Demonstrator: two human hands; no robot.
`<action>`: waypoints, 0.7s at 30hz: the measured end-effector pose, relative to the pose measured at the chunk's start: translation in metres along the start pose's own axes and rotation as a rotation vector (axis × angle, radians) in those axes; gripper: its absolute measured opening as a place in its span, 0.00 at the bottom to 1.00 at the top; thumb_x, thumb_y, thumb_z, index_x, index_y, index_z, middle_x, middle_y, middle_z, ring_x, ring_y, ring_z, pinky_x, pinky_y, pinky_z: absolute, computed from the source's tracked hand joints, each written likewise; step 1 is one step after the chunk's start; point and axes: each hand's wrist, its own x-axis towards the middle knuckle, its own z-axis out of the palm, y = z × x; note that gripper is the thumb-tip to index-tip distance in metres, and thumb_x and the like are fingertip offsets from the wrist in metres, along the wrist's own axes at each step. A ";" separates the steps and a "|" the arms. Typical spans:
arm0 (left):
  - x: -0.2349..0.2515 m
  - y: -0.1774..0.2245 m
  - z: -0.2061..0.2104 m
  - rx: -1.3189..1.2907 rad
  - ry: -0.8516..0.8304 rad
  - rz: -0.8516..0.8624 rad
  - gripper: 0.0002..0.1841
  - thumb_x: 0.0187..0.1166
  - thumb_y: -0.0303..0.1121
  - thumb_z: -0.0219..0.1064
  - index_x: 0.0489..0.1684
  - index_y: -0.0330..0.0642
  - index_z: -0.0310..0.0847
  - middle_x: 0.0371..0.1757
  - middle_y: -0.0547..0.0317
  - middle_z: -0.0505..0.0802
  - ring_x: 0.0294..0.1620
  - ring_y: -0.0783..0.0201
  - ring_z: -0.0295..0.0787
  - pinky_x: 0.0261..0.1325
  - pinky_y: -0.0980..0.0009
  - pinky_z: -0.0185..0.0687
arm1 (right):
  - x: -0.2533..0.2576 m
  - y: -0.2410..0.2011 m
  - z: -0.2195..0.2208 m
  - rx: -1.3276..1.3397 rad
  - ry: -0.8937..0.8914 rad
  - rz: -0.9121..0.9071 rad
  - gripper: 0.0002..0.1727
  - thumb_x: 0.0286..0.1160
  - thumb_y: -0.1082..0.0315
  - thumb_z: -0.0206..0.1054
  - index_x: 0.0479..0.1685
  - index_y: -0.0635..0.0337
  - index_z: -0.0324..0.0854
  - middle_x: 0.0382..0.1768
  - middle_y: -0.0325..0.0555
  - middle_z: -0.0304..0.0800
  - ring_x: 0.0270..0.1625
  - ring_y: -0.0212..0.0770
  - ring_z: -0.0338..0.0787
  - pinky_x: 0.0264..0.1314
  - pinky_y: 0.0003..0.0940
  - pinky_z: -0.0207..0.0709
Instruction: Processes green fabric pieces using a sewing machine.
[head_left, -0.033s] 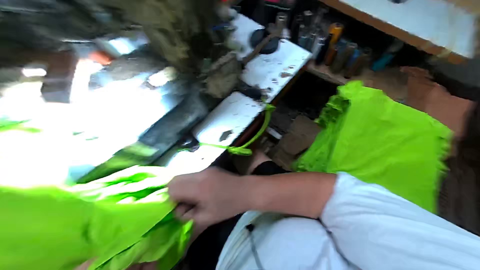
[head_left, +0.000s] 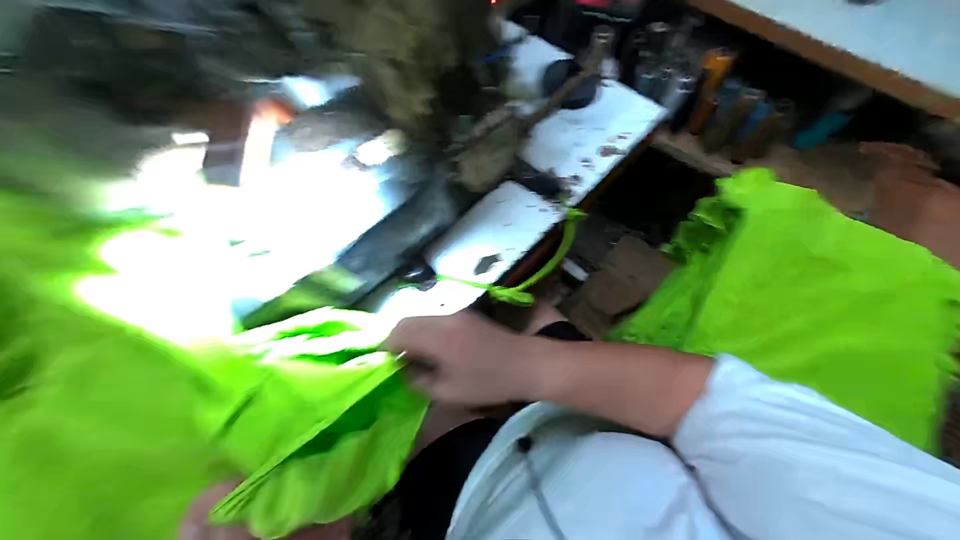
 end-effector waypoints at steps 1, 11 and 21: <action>0.001 0.008 0.006 0.056 0.002 0.064 0.10 0.86 0.40 0.65 0.56 0.58 0.91 0.51 0.70 0.97 0.52 0.74 0.94 0.58 0.74 0.90 | 0.003 0.010 0.002 0.022 -0.015 0.082 0.07 0.69 0.78 0.69 0.41 0.71 0.88 0.40 0.55 0.93 0.43 0.44 0.94 0.49 0.40 0.88; 0.010 0.029 -0.004 -0.005 0.342 0.189 0.06 0.81 0.32 0.69 0.49 0.46 0.89 0.38 0.59 0.96 0.39 0.70 0.95 0.45 0.71 0.94 | 0.042 -0.002 -0.001 1.366 -0.365 0.457 0.14 0.89 0.54 0.60 0.38 0.49 0.83 0.22 0.31 0.85 0.17 0.18 0.77 0.18 0.12 0.70; -0.006 0.033 -0.014 0.522 0.236 0.366 0.11 0.72 0.29 0.78 0.50 0.47 0.95 0.40 0.71 0.90 0.41 0.78 0.86 0.47 0.84 0.85 | 0.036 -0.040 -0.020 0.692 -0.204 0.212 0.12 0.66 0.72 0.78 0.47 0.49 0.87 0.41 0.27 0.92 0.42 0.20 0.90 0.44 0.15 0.86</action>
